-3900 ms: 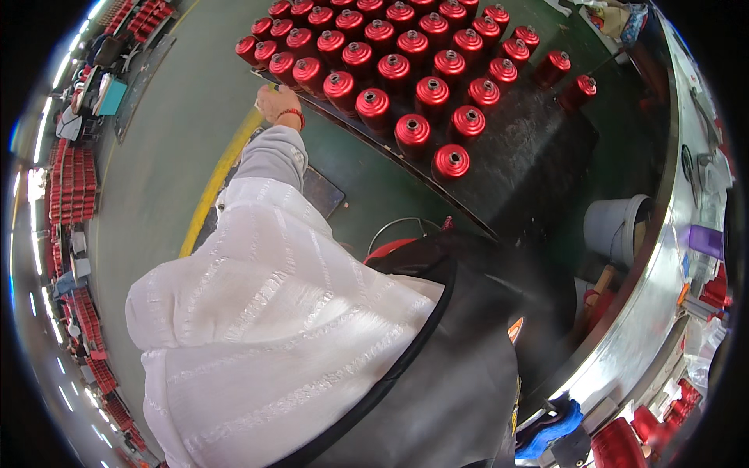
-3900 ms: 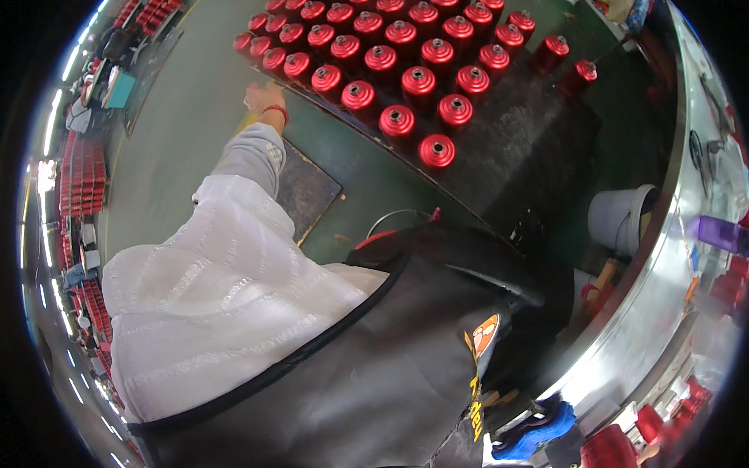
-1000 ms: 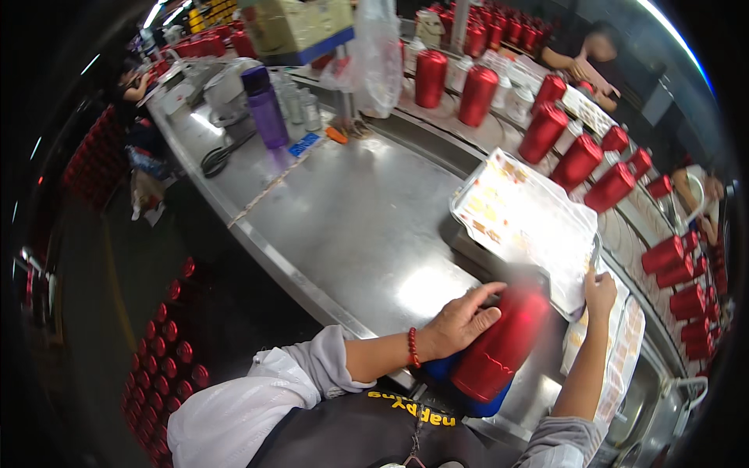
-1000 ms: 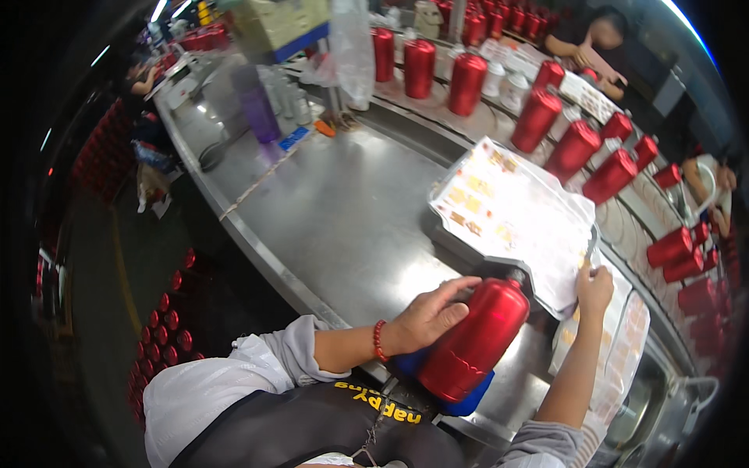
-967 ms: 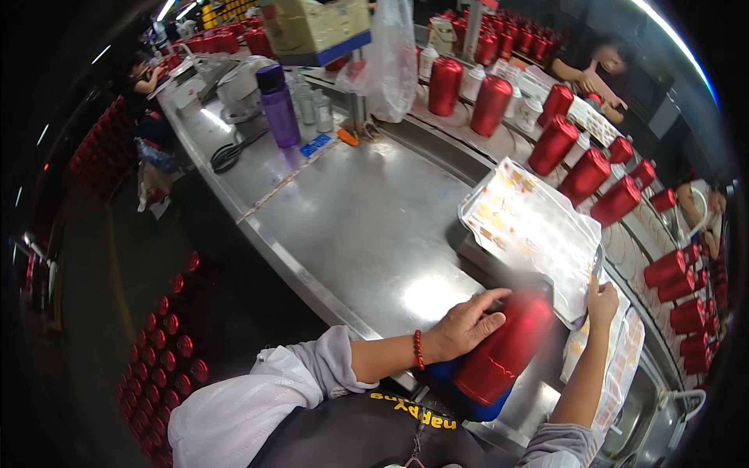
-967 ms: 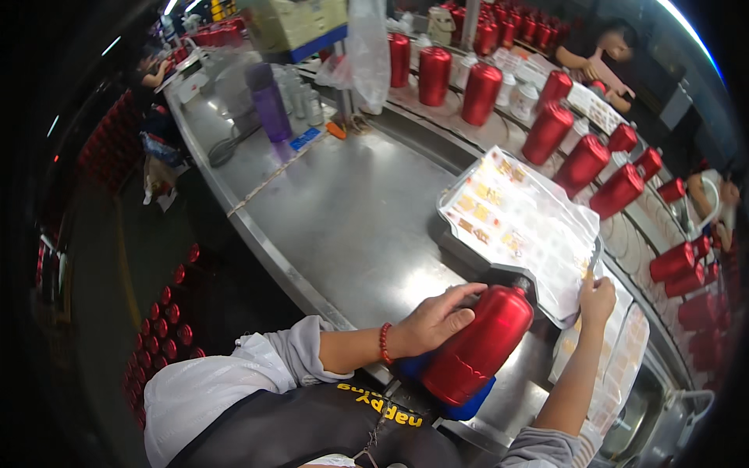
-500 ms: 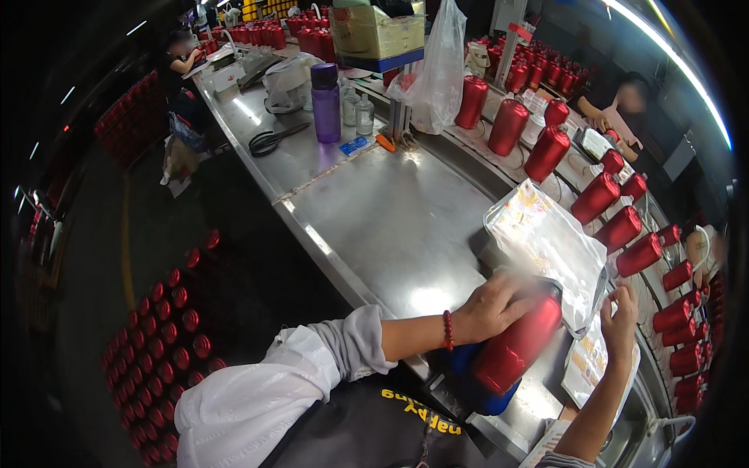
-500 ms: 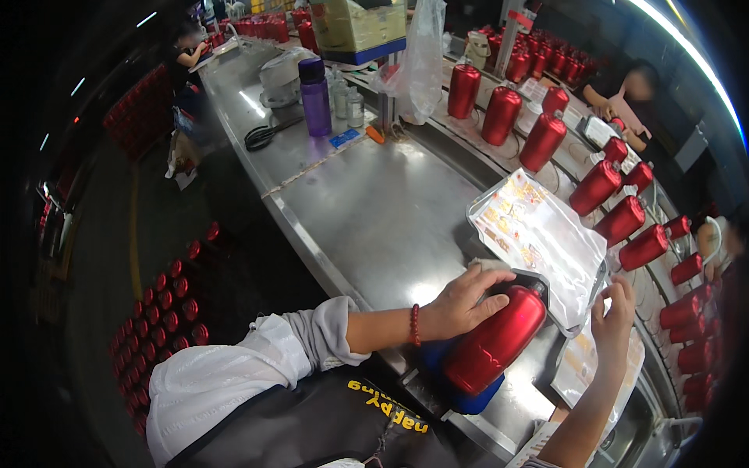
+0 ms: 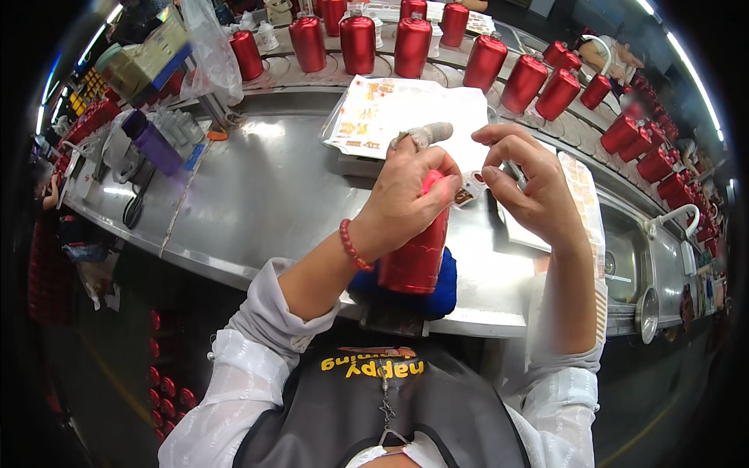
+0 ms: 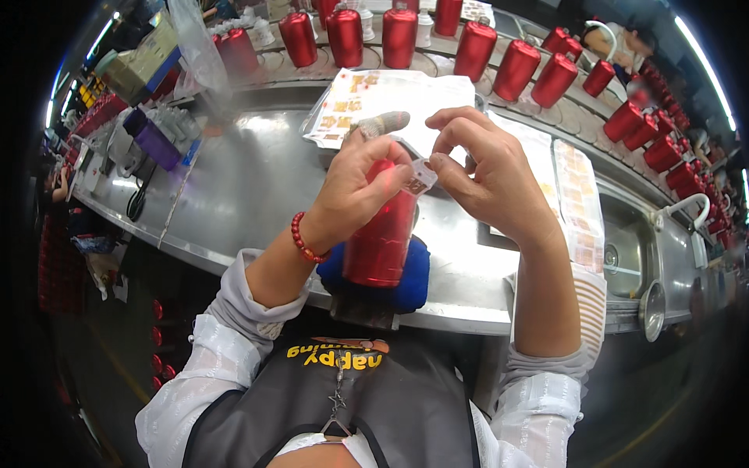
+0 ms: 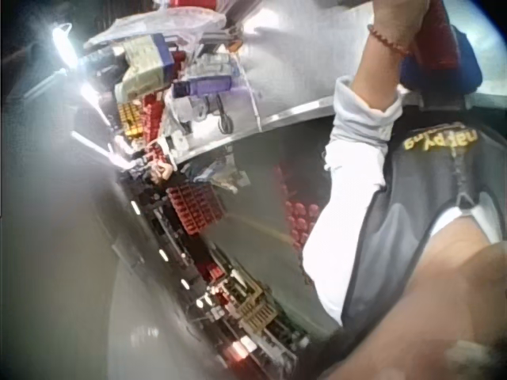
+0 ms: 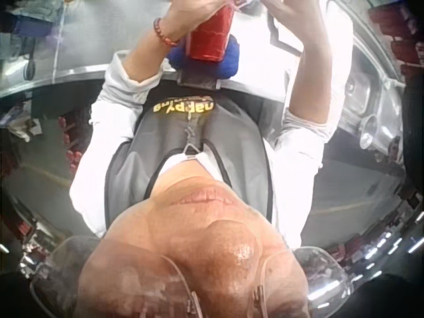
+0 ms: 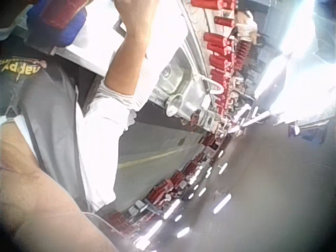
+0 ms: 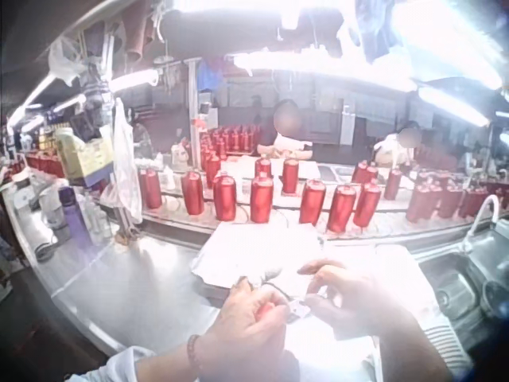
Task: The person applies gold labels to red cylindrical containers, using a small wooden stick to smooth the label and a green sponge to wipe the surface. The person handles multiple containers one at a time, placing finished units aside.
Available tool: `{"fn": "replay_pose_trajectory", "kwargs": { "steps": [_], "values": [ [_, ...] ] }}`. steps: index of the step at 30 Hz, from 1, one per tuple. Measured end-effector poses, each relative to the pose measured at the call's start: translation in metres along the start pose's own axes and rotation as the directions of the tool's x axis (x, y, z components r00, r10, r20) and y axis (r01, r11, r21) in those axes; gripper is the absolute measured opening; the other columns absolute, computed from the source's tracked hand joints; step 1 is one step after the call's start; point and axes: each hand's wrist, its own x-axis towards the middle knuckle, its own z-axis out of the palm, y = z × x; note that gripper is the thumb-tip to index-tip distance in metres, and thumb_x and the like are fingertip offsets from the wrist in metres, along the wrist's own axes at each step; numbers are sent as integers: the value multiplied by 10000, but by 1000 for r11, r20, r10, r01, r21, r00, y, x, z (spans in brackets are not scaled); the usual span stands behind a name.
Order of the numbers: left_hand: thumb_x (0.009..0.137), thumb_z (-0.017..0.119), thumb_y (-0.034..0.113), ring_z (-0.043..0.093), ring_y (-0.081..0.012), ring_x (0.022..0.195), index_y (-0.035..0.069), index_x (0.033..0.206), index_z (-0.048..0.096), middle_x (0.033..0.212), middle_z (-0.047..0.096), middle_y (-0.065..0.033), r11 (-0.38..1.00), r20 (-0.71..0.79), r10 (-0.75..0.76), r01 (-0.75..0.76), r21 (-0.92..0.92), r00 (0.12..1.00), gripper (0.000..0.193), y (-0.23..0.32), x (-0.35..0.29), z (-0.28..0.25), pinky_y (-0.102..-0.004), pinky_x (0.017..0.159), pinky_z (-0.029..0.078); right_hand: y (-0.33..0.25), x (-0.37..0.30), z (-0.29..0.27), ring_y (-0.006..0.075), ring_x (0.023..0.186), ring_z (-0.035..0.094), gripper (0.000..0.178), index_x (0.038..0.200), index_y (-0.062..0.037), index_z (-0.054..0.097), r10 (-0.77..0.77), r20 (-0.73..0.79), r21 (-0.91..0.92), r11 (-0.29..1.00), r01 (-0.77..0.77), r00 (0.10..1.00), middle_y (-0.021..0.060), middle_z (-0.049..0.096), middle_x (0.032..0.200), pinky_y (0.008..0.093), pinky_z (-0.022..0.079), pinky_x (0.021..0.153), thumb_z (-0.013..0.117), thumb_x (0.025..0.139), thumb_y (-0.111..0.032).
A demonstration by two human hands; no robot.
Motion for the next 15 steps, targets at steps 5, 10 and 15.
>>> {"fn": "replay_pose_trajectory", "kwargs": {
  "steps": [5, 10, 15],
  "values": [
    [896, 651, 140, 474, -326, 1303, 62, 948, 686, 1383, 534, -215, 1000, -68, 6, -7, -11, 998, 101, -4, 0, 3, -412, 1113, 334, 22, -17, 7, 194, 1171, 567, 334, 1110, -7, 641, 103, -82, 268, 960, -78, 991, 119, 608, 1272, 317, 441, 995, 725, 927, -273],
    [897, 662, 139, 506, -309, 1234, 77, 981, 693, 1348, 554, -194, 995, -78, 59, -53, 84, 995, 108, -11, 5, 2, -403, 1088, 360, 27, -8, 31, 191, 1143, 564, 143, 943, -11, 600, 113, -9, 327, 939, -104, 994, 123, 622, 1238, 331, 418, 1014, 694, 932, -118],
    [875, 691, 279, 529, -341, 1137, 36, 1294, 578, 1237, 581, -194, 998, -70, -56, 56, -6, 996, 497, -11, -38, -30, -405, 1033, 404, 83, 32, 31, 166, 1115, 565, 198, 898, -16, 594, 182, -27, 145, 974, -176, 983, 99, 633, 1216, 312, 418, 990, 663, 961, -190]
  ]
}}
